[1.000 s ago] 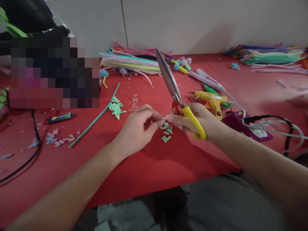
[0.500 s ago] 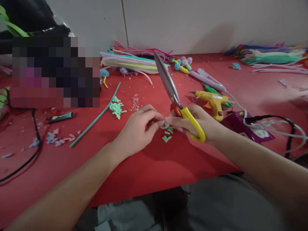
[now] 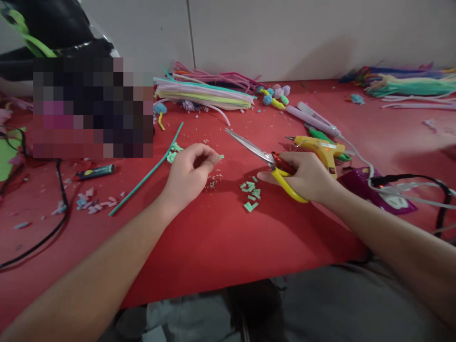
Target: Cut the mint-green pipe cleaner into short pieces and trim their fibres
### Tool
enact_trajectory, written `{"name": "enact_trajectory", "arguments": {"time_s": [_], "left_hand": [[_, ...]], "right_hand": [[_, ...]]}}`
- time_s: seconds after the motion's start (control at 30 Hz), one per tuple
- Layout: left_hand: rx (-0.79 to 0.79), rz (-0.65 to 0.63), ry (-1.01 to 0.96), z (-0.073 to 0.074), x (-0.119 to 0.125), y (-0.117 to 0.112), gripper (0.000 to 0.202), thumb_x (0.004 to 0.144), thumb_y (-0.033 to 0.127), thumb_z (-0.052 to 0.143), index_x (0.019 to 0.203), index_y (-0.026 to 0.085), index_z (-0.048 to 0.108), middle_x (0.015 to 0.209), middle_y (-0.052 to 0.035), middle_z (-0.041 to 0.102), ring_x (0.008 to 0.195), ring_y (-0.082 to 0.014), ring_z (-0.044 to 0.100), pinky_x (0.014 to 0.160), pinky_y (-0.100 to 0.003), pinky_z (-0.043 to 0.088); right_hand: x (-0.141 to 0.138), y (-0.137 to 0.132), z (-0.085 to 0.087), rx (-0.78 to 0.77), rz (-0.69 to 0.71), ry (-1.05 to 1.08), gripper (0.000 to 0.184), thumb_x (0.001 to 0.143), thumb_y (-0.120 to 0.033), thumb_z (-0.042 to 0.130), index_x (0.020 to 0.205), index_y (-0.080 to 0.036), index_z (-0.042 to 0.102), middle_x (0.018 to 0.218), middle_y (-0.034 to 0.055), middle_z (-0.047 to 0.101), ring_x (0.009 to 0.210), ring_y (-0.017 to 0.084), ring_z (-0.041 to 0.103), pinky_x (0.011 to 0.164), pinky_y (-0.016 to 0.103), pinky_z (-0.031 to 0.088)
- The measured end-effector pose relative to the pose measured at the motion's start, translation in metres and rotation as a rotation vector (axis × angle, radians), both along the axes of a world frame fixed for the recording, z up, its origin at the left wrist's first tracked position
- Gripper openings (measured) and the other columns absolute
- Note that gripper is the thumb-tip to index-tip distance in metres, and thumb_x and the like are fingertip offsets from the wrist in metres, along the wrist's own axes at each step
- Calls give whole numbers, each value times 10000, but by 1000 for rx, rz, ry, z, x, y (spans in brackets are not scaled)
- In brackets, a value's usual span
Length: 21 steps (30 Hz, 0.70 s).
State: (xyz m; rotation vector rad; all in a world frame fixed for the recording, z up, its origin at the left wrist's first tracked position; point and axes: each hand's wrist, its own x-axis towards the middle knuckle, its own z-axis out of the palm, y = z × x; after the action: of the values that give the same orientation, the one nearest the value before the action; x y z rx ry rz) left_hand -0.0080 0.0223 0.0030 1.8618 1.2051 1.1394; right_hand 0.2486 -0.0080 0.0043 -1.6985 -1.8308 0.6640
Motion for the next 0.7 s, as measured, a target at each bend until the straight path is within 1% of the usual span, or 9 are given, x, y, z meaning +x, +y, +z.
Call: {"name": "enact_trajectory", "arguments": {"time_s": [0.07,0.2,0.37,0.5,0.6,0.7], "left_hand": [[-12,24,-11,-2,-2,4,155,880,196,612,726,198,593,653,17,558,623,-119,500,602,-272,414],[-30,42,-46,-4,-3,9,176,886,227,611,713,200,592,625,22,530,593,-115,473,587,-275,405],[-52,14,-101,-8,-2,11,168,889,262,633,734,201,608,623,18,537,569,-115,458,542,-275,384],[-29,9,-105,-9,-1,11,181,892,277,646,734,199,607,623,17,542,553,-107,445,531,-273,372],[-17,11,-109,-10,-2,11,171,891,276,652,743,199,615,625,17,544,555,-106,449,532,-271,373],[-14,12,-98,-11,-3,11,165,892,292,659,759,200,626,632,13,557,565,-109,469,532,-267,380]], "right_hand": [[7,2,-4,-8,16,-66,629,684,-643,803,598,-223,342,600,-49,246,586,102,239,522,299,213],[11,4,-8,18,53,-162,626,723,-657,765,613,-220,332,603,-45,274,607,109,264,553,315,241],[9,5,-11,15,83,-229,625,704,-710,747,621,-218,371,587,-33,346,601,118,301,566,317,259],[9,6,-10,-8,73,-206,655,695,-732,742,602,-222,341,584,-33,333,601,117,281,560,316,256],[9,6,-10,-17,62,-217,659,672,-745,748,607,-222,352,589,-32,335,604,122,293,562,316,265],[10,7,-10,-10,80,-226,646,693,-738,736,616,-222,356,593,-30,340,606,124,300,566,317,261]]}}
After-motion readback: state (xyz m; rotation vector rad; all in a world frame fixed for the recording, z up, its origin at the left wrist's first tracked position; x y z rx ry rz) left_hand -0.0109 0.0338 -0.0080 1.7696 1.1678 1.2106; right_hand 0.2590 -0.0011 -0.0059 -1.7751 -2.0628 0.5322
